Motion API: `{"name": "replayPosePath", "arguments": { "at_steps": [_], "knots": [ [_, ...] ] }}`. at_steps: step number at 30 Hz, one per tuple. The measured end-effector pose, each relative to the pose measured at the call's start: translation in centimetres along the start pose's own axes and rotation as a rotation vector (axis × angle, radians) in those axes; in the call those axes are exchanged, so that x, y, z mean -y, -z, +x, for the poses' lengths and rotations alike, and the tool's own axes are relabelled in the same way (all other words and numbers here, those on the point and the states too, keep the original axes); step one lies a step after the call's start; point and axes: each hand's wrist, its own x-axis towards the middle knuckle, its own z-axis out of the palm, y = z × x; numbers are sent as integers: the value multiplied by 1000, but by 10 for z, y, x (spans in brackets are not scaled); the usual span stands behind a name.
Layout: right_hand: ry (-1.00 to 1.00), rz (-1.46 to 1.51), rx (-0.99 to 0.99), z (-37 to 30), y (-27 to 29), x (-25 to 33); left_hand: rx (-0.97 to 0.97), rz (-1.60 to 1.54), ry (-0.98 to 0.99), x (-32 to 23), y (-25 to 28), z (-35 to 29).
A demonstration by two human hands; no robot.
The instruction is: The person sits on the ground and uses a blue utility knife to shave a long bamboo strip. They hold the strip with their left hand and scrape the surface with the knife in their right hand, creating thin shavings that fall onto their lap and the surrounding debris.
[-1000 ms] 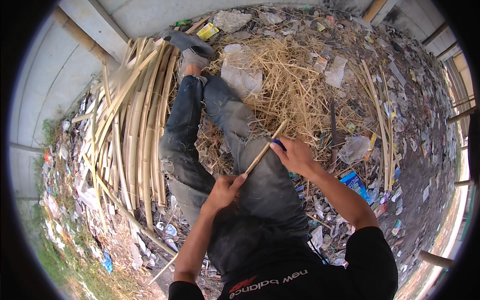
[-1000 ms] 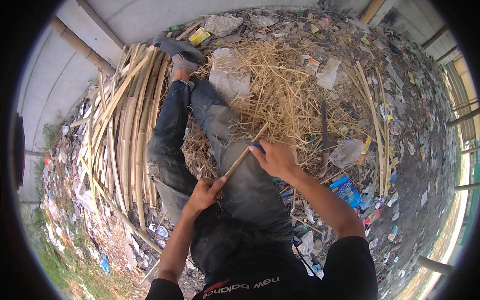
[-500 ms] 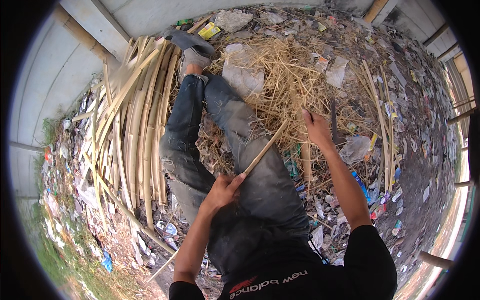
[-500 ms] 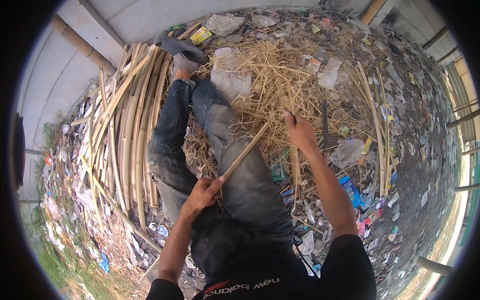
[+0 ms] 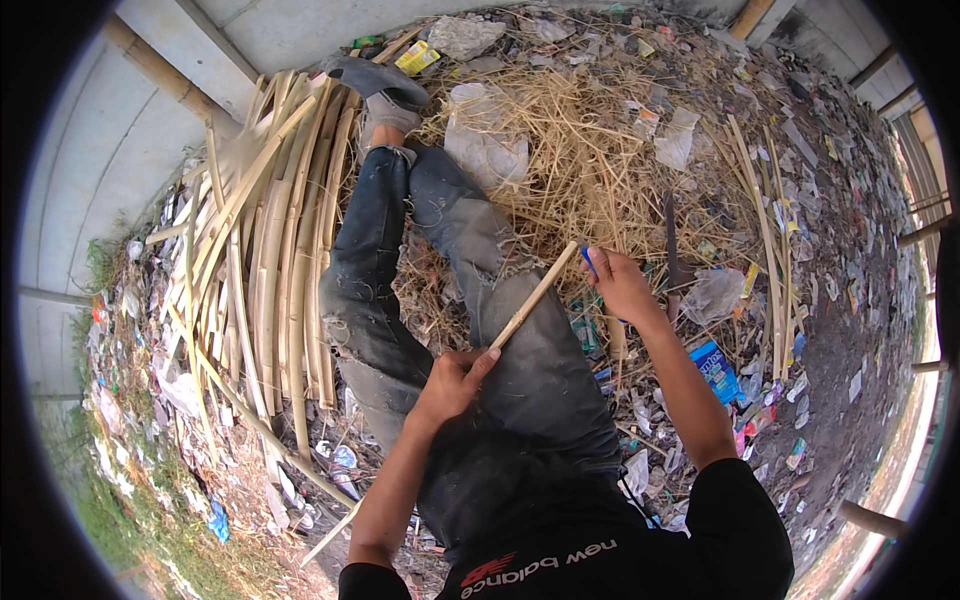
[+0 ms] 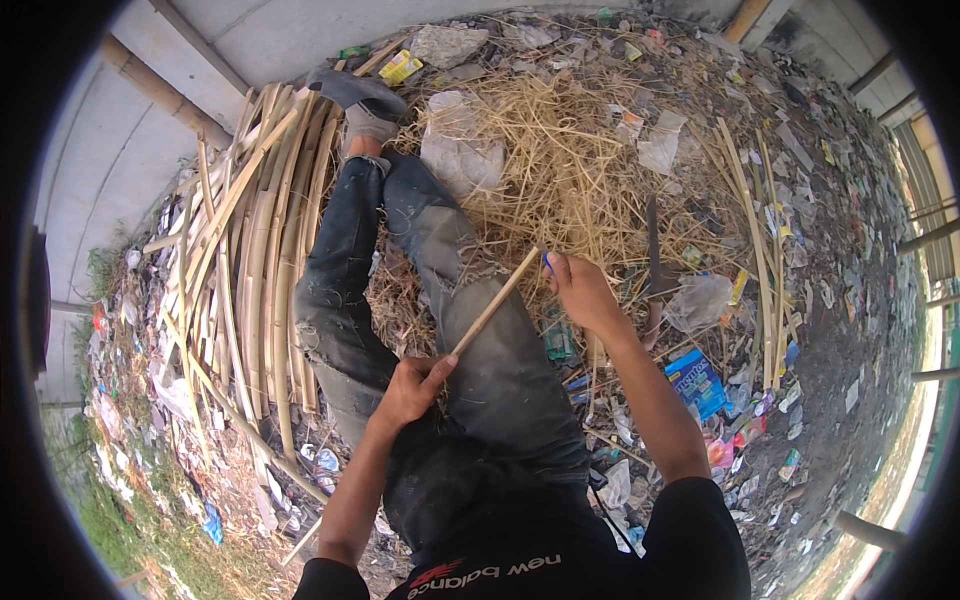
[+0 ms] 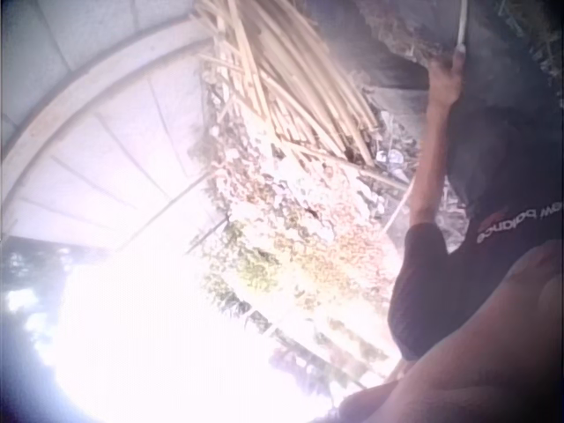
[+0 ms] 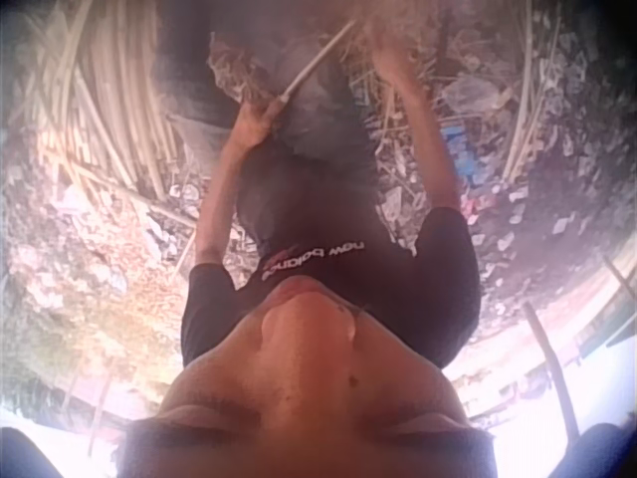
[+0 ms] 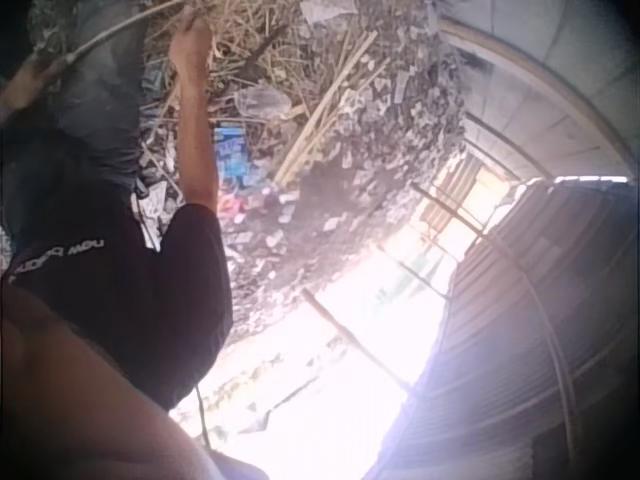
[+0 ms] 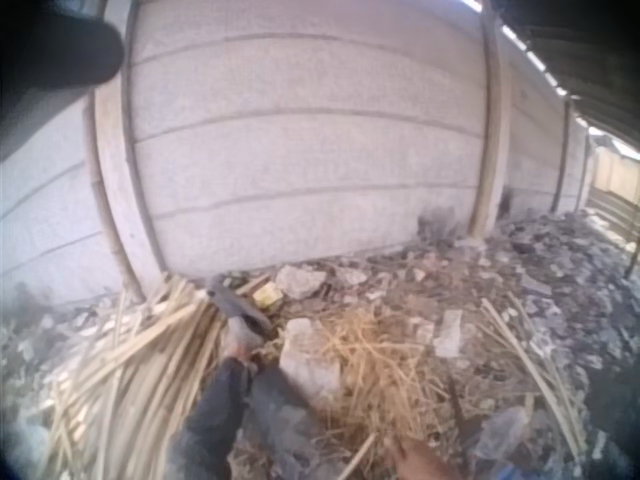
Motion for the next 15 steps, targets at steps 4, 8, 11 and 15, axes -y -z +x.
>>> {"name": "replayPosePath", "arguments": {
  "at_steps": [4,8,11,15],
  "knots": [
    [96,-157,-58,-7,1,7,-63,62,-83,2,-7,-4],
    [21,-306,-49,-5,-1,15,-23,102,-22,-6,-4,-5],
    [105,-253,-129,-4,-8,10,-43,105,-58,-2,-4,-4],
    [187,-293,-50,-24,-38,7,-26,78,-10,-4,-3,0]
  ]
}}
